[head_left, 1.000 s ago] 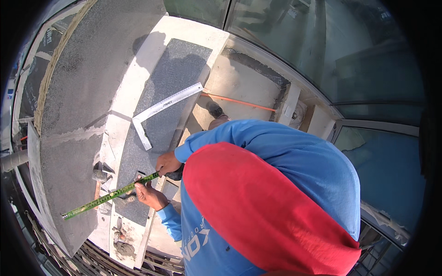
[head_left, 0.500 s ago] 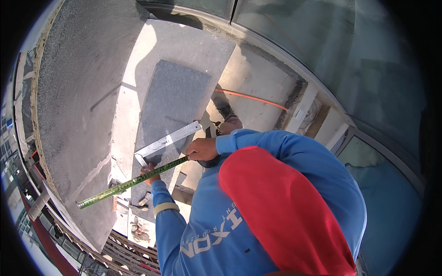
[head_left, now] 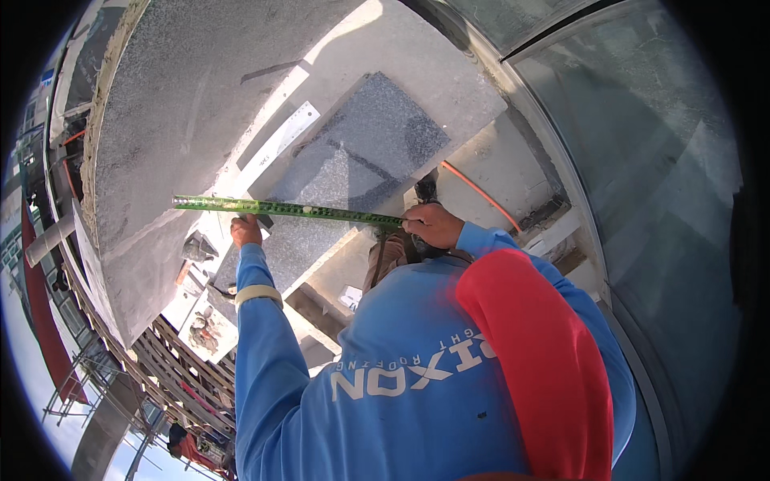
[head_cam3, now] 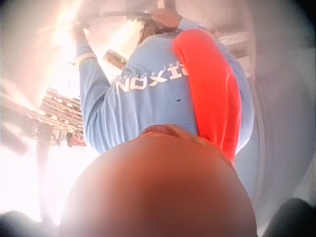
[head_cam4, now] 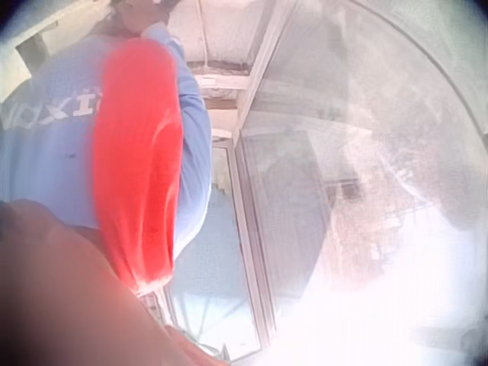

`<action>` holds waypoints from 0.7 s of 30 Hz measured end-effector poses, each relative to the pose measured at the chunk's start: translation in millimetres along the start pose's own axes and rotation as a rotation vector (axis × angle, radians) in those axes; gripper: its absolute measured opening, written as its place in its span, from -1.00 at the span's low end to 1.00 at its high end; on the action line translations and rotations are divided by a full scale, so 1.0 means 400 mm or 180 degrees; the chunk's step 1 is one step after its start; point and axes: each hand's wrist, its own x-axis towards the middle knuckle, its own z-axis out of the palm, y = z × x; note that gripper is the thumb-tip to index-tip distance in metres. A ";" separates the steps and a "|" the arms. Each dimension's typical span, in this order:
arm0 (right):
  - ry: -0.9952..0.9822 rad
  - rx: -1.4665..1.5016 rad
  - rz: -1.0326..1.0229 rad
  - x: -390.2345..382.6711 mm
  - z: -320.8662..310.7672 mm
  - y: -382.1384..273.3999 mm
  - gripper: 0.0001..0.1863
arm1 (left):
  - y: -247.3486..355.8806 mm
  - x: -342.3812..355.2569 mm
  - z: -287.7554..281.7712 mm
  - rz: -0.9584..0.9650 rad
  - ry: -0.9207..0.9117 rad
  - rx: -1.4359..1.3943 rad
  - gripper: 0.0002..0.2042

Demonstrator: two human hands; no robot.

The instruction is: The person measures a dark gray tile with a tape measure and square ruler, then marks it with a pencil. They repeat the process on another tile, adjusting the tools and marking lines for cutting.

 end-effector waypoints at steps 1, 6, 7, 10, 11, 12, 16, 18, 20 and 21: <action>-0.0008 -0.0119 -0.0018 0.007 -0.023 -0.006 -0.68 | 0.007 0.022 -0.007 -0.0109 0.0111 -0.0162 -0.44; -0.0005 -0.0316 0.0134 0.024 -0.059 -0.059 -0.70 | 0.042 0.085 -0.051 -0.0792 -0.0354 -0.0133 -0.39; -0.0020 -0.0388 0.0270 0.031 -0.054 -0.069 -0.70 | 0.047 0.091 -0.060 -0.0836 -0.0392 -0.0153 -0.41; -0.0120 -0.0075 0.0340 0.048 -0.023 -0.086 -0.70 | 0.061 0.111 -0.073 -0.1016 -0.0513 -0.0193 -0.49; -0.0160 -0.0114 0.0388 0.051 -0.015 -0.091 -0.70 | 0.065 0.119 -0.073 -0.1140 -0.0590 -0.0359 -0.54; -0.0113 -0.0150 0.0502 0.057 -0.008 -0.096 -0.70 | 0.071 0.123 -0.068 -0.1175 -0.0563 -0.0400 -0.59; -0.0609 -0.0697 0.0481 0.075 0.021 -0.114 -0.71 | 0.062 0.071 -0.047 -0.0936 -0.0446 -0.0608 -0.65; -0.0931 -0.0933 0.0474 0.101 0.036 -0.130 -0.72 | 0.049 -0.005 -0.035 -0.0905 0.0459 -0.0769 -0.65; -0.1002 -0.1232 0.0383 0.141 0.074 -0.149 -0.70 | -0.037 -0.096 -0.031 -0.0635 0.0728 -0.1440 -0.67; -0.1032 -0.1355 0.0329 0.166 0.094 -0.161 -0.70 | -0.108 -0.168 -0.018 -0.0562 0.1065 -0.1416 -0.61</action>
